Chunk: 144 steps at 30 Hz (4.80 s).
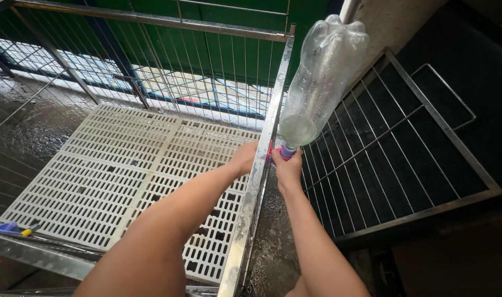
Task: The person refills a plastic bottle from a water dispenser on a cage by hand and then secures it to the cage frame.
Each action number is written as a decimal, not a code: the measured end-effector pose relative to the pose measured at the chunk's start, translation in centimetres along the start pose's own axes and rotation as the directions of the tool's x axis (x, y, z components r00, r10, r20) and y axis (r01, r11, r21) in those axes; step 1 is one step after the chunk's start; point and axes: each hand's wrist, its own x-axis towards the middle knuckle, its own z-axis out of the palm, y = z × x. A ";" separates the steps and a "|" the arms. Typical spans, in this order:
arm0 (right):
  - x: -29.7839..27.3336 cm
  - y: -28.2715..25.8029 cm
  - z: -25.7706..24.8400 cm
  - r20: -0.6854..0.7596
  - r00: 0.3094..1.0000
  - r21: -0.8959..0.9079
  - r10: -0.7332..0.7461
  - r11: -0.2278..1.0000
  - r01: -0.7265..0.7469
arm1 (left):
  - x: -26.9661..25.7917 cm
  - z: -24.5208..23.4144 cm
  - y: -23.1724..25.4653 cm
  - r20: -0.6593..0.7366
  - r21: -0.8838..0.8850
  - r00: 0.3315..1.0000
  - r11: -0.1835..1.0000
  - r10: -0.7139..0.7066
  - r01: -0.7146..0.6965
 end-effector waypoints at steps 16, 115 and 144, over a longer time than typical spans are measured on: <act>-0.3 -0.2 0.1 0.011 0.999 -0.017 -0.040 0.999 0.040 | 3.0 2.1 -3.1 0.216 -0.495 0.904 0.756 -0.370 0.428; 0.5 -4.4 -4.6 0.366 0.929 0.026 -0.052 0.999 0.046 | 0.3 -3.4 7.1 0.303 -0.557 0.898 0.705 -0.320 0.439; 0.4 -2.4 -4.4 0.265 0.964 -0.104 0.001 0.994 0.028 | 1.1 -1.1 1.8 0.172 -0.426 0.930 0.827 -0.325 0.367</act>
